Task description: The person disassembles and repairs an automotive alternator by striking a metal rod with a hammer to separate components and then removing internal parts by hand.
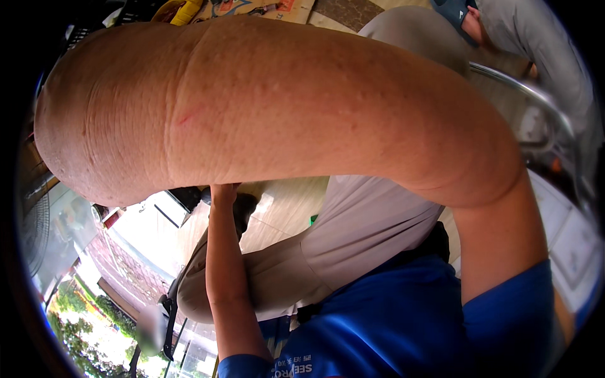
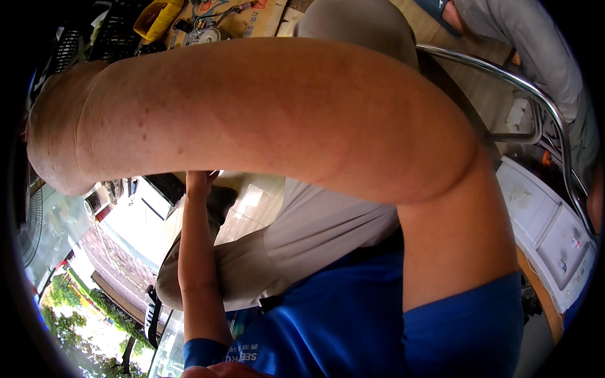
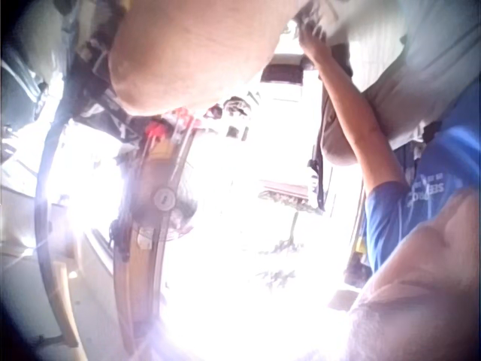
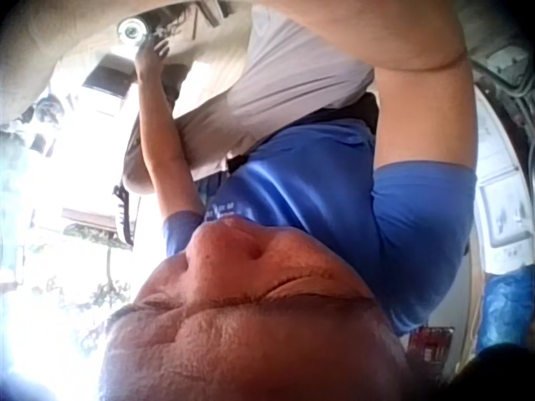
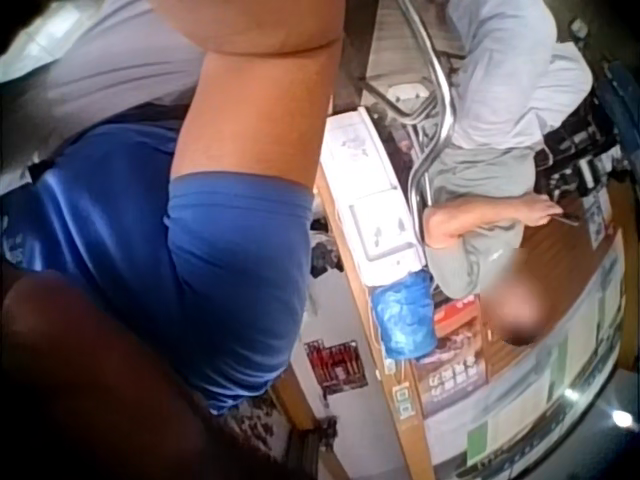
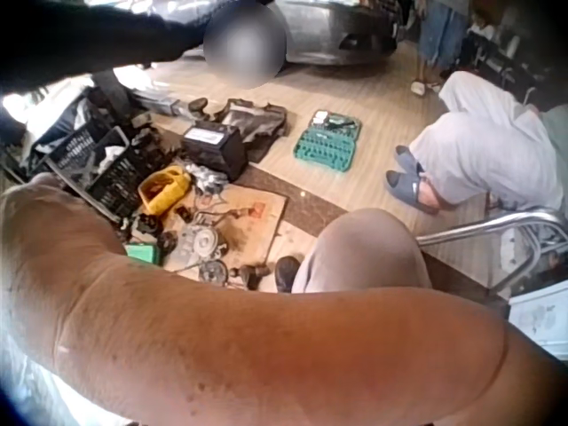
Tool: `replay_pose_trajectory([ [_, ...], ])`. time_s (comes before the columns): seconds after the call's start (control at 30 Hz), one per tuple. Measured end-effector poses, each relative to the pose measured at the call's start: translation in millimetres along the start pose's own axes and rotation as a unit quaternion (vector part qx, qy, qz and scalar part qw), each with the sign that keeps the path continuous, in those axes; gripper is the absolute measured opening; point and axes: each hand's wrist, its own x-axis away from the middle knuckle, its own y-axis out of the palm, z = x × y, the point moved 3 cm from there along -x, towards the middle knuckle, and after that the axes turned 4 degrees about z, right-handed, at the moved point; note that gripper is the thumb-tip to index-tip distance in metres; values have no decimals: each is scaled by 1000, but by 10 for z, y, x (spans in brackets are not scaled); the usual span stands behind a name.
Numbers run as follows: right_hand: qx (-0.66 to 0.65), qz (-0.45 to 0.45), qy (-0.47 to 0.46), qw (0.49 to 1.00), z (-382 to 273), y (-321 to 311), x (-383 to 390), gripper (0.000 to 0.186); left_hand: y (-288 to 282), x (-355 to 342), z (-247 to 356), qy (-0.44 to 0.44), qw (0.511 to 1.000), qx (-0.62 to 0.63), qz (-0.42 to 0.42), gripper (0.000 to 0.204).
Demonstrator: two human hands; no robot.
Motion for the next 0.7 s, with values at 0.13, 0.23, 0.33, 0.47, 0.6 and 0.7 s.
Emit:
replay_pose_trajectory([
  [0.13, -1, -5, -10, 1000, 2, 13, -5, 30, -82, -22, -3, 34, 997, 50, -41, 40],
  [0.23, 5, -4, -11, 1000, 38, 40, -12, 30, -140, -16, 4, 58, 996, 54, -35, 40],
  [0.33, 6, -6, -23, 1000, 79, 103, -80, 30, -154, 6, -14, 56, 997, 39, -23, 41],
  [0.47, 0, -11, -38, 999, 129, 147, -141, 30, -201, 24, 27, 211, 971, -110, -12, 45],
  [0.6, -3, -16, -55, 998, 108, 205, -167, 30, -302, -44, 19, 277, 947, -149, -67, 48],
  [0.7, -4, -18, -64, 998, 167, 239, -187, 31, -276, -18, -45, 350, 913, -201, -54, 48],
])
